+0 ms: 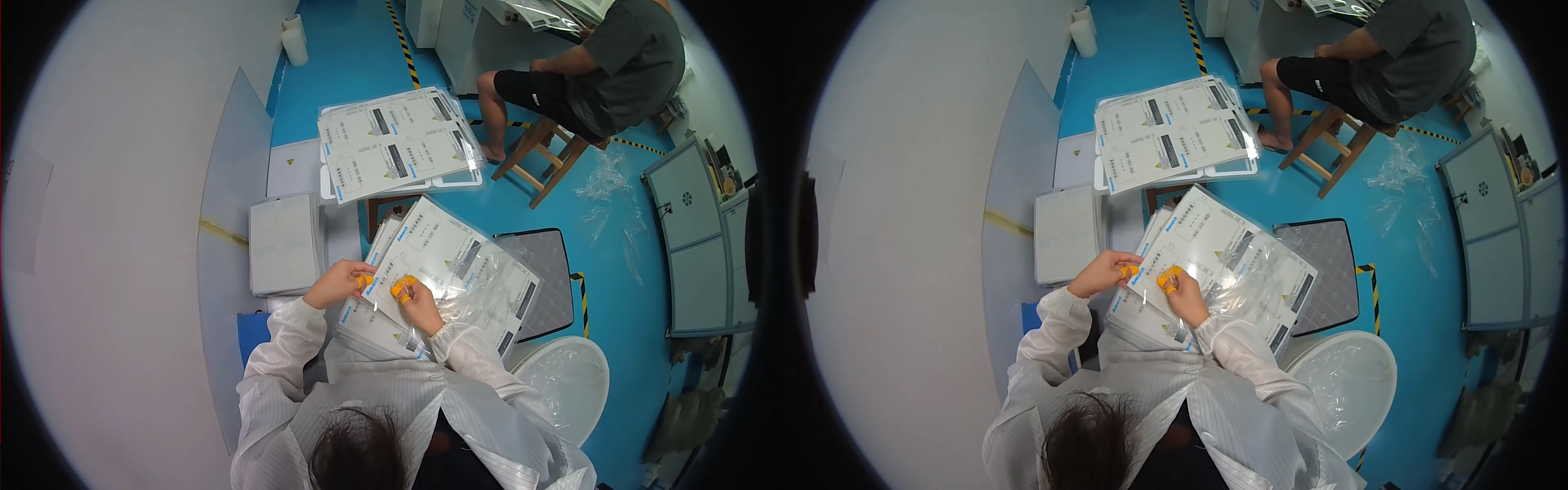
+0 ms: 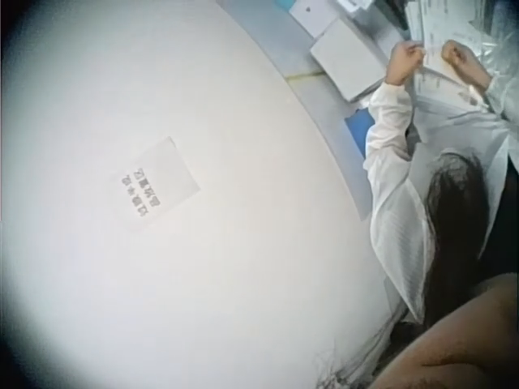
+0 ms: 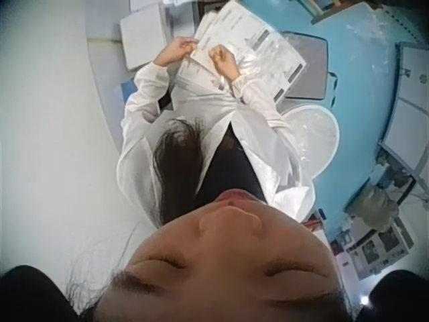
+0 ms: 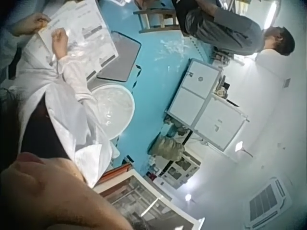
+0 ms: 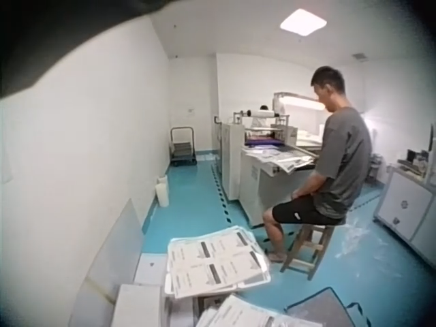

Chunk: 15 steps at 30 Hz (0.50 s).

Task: The recorder is sorting printed labels and placing them into clear plastic protective bags.

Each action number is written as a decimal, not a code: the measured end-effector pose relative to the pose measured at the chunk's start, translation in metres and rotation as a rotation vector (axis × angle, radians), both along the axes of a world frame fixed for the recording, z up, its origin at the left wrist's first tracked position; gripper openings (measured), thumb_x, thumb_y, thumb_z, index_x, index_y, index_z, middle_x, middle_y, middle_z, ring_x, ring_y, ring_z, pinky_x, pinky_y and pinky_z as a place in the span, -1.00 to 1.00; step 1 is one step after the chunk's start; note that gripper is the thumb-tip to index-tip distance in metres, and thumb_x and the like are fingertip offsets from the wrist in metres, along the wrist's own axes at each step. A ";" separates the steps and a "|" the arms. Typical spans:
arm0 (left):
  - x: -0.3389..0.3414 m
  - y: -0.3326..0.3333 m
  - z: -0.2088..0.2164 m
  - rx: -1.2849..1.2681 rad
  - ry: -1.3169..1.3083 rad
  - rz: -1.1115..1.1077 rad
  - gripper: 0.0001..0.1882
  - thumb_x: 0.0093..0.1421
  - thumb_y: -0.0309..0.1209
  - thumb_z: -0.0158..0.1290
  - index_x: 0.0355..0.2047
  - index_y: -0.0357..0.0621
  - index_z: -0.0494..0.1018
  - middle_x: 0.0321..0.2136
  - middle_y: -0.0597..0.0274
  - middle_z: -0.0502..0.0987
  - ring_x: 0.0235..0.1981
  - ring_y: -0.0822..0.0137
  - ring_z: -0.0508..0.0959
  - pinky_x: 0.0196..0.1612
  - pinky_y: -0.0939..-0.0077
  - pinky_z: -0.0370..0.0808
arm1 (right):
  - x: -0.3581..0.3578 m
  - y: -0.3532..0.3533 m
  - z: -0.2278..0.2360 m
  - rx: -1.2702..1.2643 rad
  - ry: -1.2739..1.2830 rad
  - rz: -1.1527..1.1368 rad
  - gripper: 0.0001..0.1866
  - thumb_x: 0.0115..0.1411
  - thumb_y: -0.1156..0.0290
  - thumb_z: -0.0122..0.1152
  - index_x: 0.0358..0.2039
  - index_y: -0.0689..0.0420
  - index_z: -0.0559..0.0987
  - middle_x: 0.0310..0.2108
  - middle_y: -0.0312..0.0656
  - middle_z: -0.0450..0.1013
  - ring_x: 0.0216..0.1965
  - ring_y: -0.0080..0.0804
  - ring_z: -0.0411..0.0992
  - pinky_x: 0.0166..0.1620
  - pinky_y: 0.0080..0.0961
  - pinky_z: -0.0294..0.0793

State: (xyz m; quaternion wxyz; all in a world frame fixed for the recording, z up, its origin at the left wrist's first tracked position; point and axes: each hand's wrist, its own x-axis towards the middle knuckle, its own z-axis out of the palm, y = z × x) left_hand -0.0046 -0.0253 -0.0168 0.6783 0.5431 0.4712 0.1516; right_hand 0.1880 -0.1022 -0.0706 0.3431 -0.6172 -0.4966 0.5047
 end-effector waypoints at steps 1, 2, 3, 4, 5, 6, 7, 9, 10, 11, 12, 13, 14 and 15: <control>0.001 0.001 -0.001 0.017 0.013 -0.028 -0.68 0.06 -0.62 -0.04 -0.12 -0.34 0.41 -0.42 0.26 0.52 -0.55 0.60 0.43 -0.52 0.80 0.39 | 0.001 -0.002 -0.012 0.065 0.204 -0.062 -0.83 0.13 0.53 0.00 -0.25 0.30 0.42 -0.31 -0.01 0.45 -0.21 -0.26 0.43 -0.14 -0.53 0.37; 0.001 0.003 -0.001 0.035 0.027 -0.057 -0.68 0.07 -0.61 -0.04 -0.11 -0.34 0.41 -0.40 0.26 0.53 -0.52 0.61 0.45 -0.50 0.81 0.41 | 0.003 -0.004 -0.022 0.131 0.408 -0.124 -0.83 0.18 0.50 -0.04 -0.24 0.28 0.41 -0.29 -0.03 0.46 -0.17 -0.26 0.42 -0.08 -0.51 0.34; 0.000 0.005 0.001 0.036 0.027 -0.057 -0.68 0.07 -0.61 -0.04 -0.11 -0.34 0.41 -0.40 0.26 0.53 -0.52 0.61 0.45 -0.50 0.81 0.41 | 0.008 0.000 -0.016 0.132 0.408 -0.124 -0.83 0.18 0.50 -0.04 -0.24 0.28 0.41 -0.29 -0.03 0.46 -0.17 -0.26 0.42 -0.08 -0.51 0.34; -0.002 0.006 0.002 0.018 0.030 -0.070 -0.68 0.08 -0.61 -0.05 -0.12 -0.33 0.41 -0.40 0.26 0.53 -0.51 0.61 0.45 -0.47 0.80 0.42 | 0.018 0.008 -0.005 0.172 0.614 -0.258 -0.84 0.20 0.46 -0.06 -0.23 0.22 0.39 -0.30 -0.06 0.46 -0.18 -0.32 0.42 -0.06 -0.48 0.34; -0.004 0.007 0.003 0.000 0.034 -0.084 -0.69 0.08 -0.61 -0.05 -0.12 -0.33 0.41 -0.40 0.27 0.53 -0.49 0.61 0.46 -0.45 0.79 0.44 | 0.029 0.015 0.005 0.211 0.820 -0.395 -0.85 0.22 0.43 -0.09 -0.23 0.17 0.37 -0.31 -0.10 0.45 -0.18 -0.37 0.41 -0.04 -0.44 0.33; -0.008 0.006 0.001 0.001 0.036 -0.084 -0.69 0.08 -0.61 -0.05 -0.12 -0.33 0.41 -0.40 0.27 0.53 -0.49 0.61 0.46 -0.45 0.79 0.44 | 0.041 0.019 0.014 0.212 0.822 -0.394 -0.85 0.22 0.43 -0.09 -0.23 0.17 0.37 -0.31 -0.10 0.45 -0.18 -0.37 0.41 -0.04 -0.44 0.33; -0.011 0.006 -0.002 -0.073 -0.018 -0.051 -0.71 0.10 -0.59 -0.05 -0.13 -0.33 0.41 -0.40 0.27 0.53 -0.49 0.60 0.46 -0.44 0.79 0.44 | 0.056 0.023 0.022 0.154 1.062 -0.522 -0.87 0.24 0.38 -0.13 -0.27 0.14 0.36 -0.36 -0.15 0.43 -0.28 -0.41 0.41 -0.08 -0.41 0.35; -0.012 0.007 -0.004 -0.145 -0.074 -0.030 -0.72 0.11 -0.57 -0.04 -0.14 -0.32 0.42 -0.40 0.27 0.53 -0.49 0.60 0.46 -0.43 0.79 0.44 | 0.073 0.023 0.021 0.103 1.299 -0.656 -0.86 0.26 0.34 -0.16 -0.31 0.10 0.35 -0.41 -0.19 0.40 -0.38 -0.45 0.40 -0.12 -0.38 0.37; -0.011 0.007 -0.003 -0.148 -0.113 -0.056 -0.70 0.11 -0.55 -0.04 -0.11 -0.29 0.41 -0.40 0.28 0.53 -0.49 0.57 0.47 -0.41 0.75 0.45 | 0.078 0.022 0.013 0.185 1.272 -0.496 -0.86 0.27 0.32 -0.18 -0.35 0.09 0.34 -0.49 -0.24 0.35 -0.48 -0.50 0.33 -0.16 -0.41 0.37; -0.008 0.009 -0.002 -0.152 -0.152 -0.082 -0.69 0.12 -0.54 -0.04 -0.09 -0.27 0.41 -0.39 0.29 0.53 -0.48 0.54 0.48 -0.39 0.71 0.46 | 0.083 0.021 0.008 0.264 1.237 -0.336 -0.84 0.27 0.31 -0.19 -0.38 0.07 0.33 -0.57 -0.29 0.29 -0.59 -0.55 0.25 -0.21 -0.44 0.37; -0.003 0.010 -0.002 -0.150 -0.156 -0.087 -0.69 0.12 -0.54 -0.04 -0.09 -0.27 0.41 -0.39 0.29 0.53 -0.48 0.54 0.48 -0.39 0.71 0.46 | 0.075 0.020 0.014 0.212 1.096 -0.419 -0.83 0.27 0.31 -0.20 -0.42 0.07 0.30 -0.63 -0.33 0.21 -0.69 -0.63 0.07 -0.31 -0.53 0.36; 0.003 0.012 0.001 -0.069 -0.161 -0.117 -0.67 0.13 -0.52 -0.06 -0.06 -0.24 0.40 -0.39 0.25 0.53 -0.46 0.51 0.49 -0.36 0.68 0.45 | 0.070 0.019 0.012 0.220 1.092 -0.422 -0.83 0.27 0.31 -0.20 -0.42 0.07 0.30 -0.63 -0.33 0.21 -0.69 -0.63 0.07 -0.31 -0.53 0.36; 0.011 0.014 0.004 0.013 -0.166 -0.147 -0.65 0.14 -0.50 -0.07 -0.03 -0.22 0.38 -0.39 0.21 0.54 -0.45 0.48 0.50 -0.32 0.65 0.45 | 0.067 0.016 0.007 0.217 1.002 -0.372 -0.84 0.28 0.32 -0.22 -0.39 0.08 0.30 -0.62 -0.31 0.24 -0.68 -0.62 0.10 -0.34 -0.53 0.39; 0.023 0.012 0.015 0.015 -0.168 -0.154 -0.65 0.14 -0.50 -0.07 -0.03 -0.22 0.38 -0.39 0.21 0.54 -0.45 0.48 0.50 -0.32 0.65 0.45 | 0.061 0.012 0.003 0.213 0.912 -0.323 -0.84 0.29 0.34 -0.25 -0.37 0.09 0.30 -0.60 -0.30 0.26 -0.67 -0.62 0.13 -0.36 -0.53 0.42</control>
